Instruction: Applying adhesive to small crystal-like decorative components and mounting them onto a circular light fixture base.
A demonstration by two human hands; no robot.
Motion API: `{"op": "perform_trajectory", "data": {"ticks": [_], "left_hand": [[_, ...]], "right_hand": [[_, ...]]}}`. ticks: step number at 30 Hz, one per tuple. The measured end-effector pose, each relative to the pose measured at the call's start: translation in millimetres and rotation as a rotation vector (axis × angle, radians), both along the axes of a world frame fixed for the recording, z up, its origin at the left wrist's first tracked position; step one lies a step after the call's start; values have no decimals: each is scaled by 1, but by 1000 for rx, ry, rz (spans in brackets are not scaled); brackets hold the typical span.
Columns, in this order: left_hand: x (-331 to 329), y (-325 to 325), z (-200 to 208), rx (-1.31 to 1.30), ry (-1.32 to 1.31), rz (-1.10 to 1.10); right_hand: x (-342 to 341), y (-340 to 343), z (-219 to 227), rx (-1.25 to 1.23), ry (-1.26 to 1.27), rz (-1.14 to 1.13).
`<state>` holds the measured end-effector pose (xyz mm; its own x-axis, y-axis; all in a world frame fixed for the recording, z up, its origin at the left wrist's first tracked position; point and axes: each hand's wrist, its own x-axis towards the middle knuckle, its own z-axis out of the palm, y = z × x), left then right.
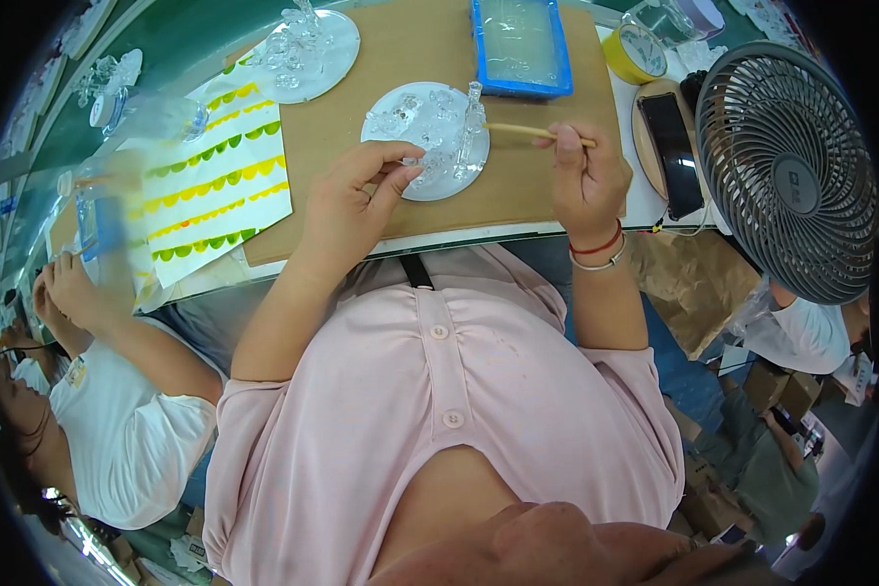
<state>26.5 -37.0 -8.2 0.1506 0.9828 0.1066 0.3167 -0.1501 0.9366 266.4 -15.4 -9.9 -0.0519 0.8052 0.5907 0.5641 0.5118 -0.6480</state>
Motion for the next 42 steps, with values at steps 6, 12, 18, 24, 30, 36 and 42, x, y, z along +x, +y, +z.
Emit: {"op": "perform_trajectory", "data": {"ticks": [6, 12, 18, 24, 30, 36, 42], "left_hand": [[2, 0, -1, 10, -3, 3], [7, 3, -1, -2, -11, -2], [7, 6, 0, 15, 10, -20], [10, 6, 0, 36, 0, -28], [10, 6, 1, 55, 31, -30], [9, 7, 3, 162, 115, -50], [10, 8, 4, 189, 124, -50]], "right_hand": [[7, -14, 0, -89, -17, 138], [4, -8, -1, 36, -52, 9], [9, -29, 3, 38, -115, 124], [0, -38, -3, 76, -47, 167], [2, -33, -6, 19, -75, 234], [5, -33, -9, 64, -40, 110], [-4, -45, 3, 69, -65, 200]]}}
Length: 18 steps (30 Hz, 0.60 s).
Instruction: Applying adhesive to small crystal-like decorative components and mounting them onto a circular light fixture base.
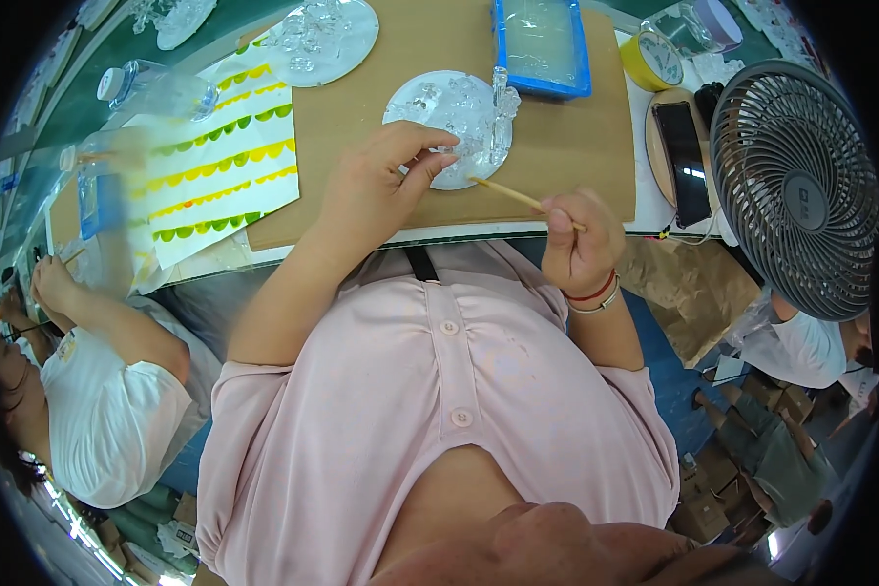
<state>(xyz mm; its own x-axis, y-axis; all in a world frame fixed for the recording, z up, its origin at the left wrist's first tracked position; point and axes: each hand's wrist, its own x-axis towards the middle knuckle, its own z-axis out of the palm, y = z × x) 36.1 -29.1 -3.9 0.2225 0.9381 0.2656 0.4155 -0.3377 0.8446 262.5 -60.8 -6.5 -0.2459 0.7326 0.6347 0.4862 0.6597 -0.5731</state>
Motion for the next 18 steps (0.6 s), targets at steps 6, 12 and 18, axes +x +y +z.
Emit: {"op": "perform_trajectory", "data": {"ticks": [6, 12, 18], "left_hand": [[-1, 1, 1, -10, 7, 0], [-1, 0, 4, -62, 5, -13], [-1, 1, 5, -6, 30, -16]], "right_hand": [[-19, 3, 0, 8, 47, 124], [6, 8, -11, 27, 48, -95], [18, 31, -15, 4, 48, -246]]}}
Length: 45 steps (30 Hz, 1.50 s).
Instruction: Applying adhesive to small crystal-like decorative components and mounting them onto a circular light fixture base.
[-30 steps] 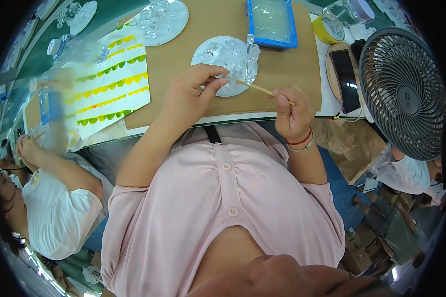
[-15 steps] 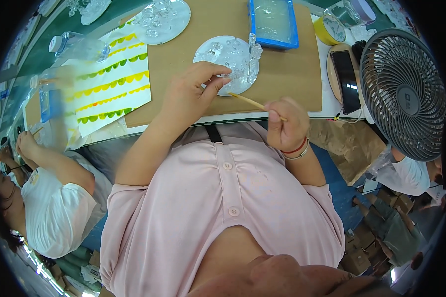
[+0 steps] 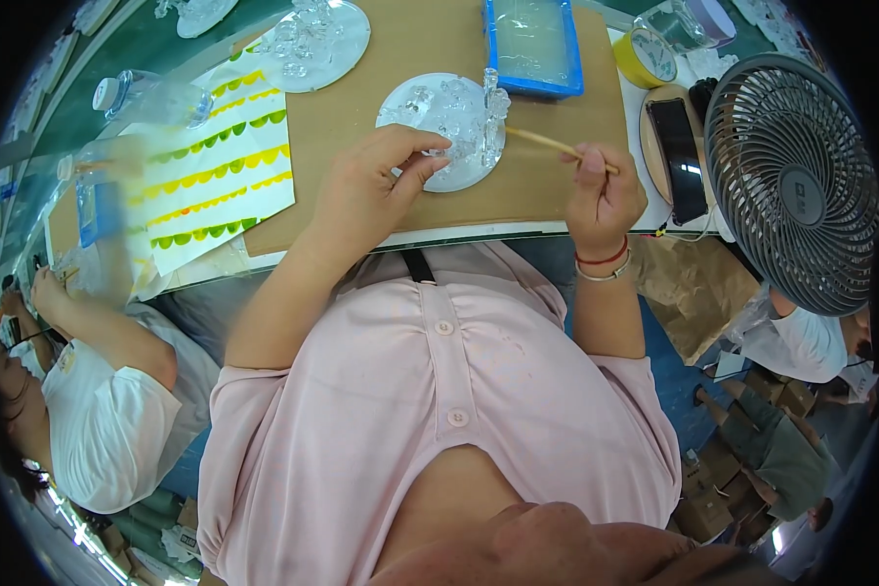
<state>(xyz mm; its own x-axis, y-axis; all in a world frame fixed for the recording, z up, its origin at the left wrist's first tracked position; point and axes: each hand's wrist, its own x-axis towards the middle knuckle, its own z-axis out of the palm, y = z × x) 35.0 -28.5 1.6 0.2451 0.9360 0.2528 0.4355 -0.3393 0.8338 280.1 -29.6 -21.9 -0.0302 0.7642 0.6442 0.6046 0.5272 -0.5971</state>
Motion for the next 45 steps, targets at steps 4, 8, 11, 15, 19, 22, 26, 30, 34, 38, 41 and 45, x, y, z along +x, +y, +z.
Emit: {"op": "perform_trajectory", "data": {"ticks": [4, 8, 11, 15, 19, 22, 26, 30, 34, 38, 41, 45], "left_hand": [[1, 2, 0, -15, -6, -5], [1, 3, 3, -39, 10, -6], [-4, 7, -1, 82, 15, -74], [-11, 16, 35, -12, -63, -143], [-32, 24, 91, -147, -264, -114], [-47, 47, 131, -19, -400, -32], [-48, 125, 171, 64, -162, 178], [-33, 220, 161, 109, 139, 71], [-5, 319, 92, 66, 429, 45], [37, 365, 21, 328, 721, 294], [58, 338, 16, 158, 857, 70], [54, 292, 53, 270, 945, -44]], "right_hand": [[-1, 11, 2, 67, -26, 47], [7, -10, 5, -38, 4, 94], [8, -34, 11, -151, 455, 70], [24, -42, 17, 67, 792, 133], [39, -45, 23, 97, 797, 115], [39, -41, 10, 132, 716, 190], [32, -36, 8, 127, 687, 192], [30, -36, 6, 162, 676, 188], [32, -43, 0, 126, 702, 199], [32, -48, 0, 98, 668, 148], [33, -50, -1, 87, 652, 117], [32, -28, 4, 79, 518, 8]]}}
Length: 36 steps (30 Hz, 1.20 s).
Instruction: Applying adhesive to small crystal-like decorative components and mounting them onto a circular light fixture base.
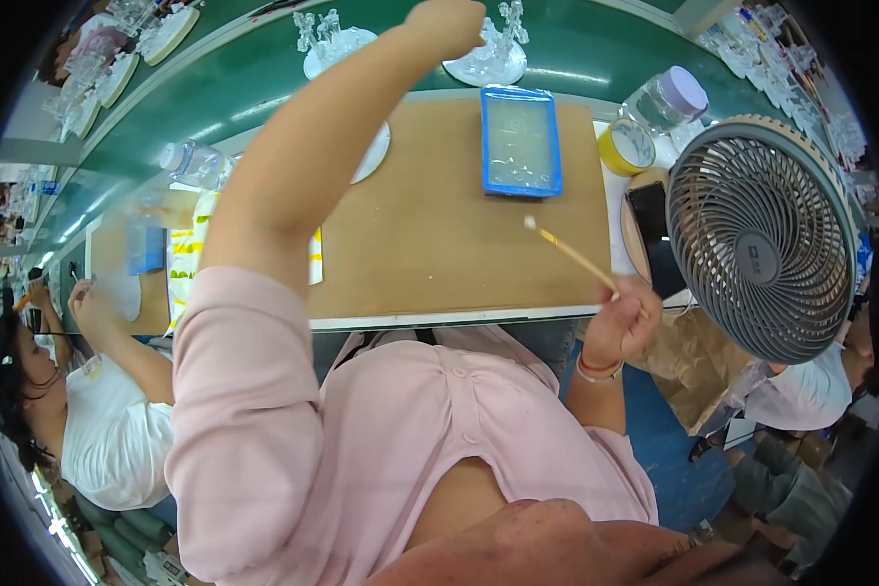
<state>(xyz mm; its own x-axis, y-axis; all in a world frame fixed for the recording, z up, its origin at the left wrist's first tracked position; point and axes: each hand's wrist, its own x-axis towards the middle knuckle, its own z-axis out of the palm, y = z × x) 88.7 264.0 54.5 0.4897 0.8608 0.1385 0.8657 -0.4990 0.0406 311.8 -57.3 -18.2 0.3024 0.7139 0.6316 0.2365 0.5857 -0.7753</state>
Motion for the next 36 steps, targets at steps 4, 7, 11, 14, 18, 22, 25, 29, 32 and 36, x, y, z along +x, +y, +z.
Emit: {"op": "perform_trajectory", "data": {"ticks": [4, 7, 11, 14, 18, 22, 25, 29, 32, 36], "left_hand": [[-74, -59, 36, 148, -105, -569], [-98, -84, 51, -201, 110, -108], [-131, -107, 51, -406, 143, 6], [-138, -113, 39, -234, 82, -69], [-149, -111, 44, -197, 158, -111], [-148, -132, 73, -117, 167, -139], [-132, -163, 84, -76, 96, -82], [-111, -200, 69, -146, 15, -51], [-105, -220, 40, -199, -41, -54], [-103, -240, 10, -74, -327, 36]], "right_hand": [[0, 37, 20, -78, -134, -62], [-8, 65, 24, -88, -208, -38], [-18, 85, 24, -159, -400, -24], [-22, 92, 23, -184, -455, -22], [-28, 94, 31, -146, -435, -46], [-31, 101, 28, -217, -421, -36], [-33, 100, 29, -188, -459, -55], [-32, 100, 32, -123, -506, -107], [-33, 101, 34, -110, -609, -95], [-32, 101, 30, -75, -584, -113]]}}
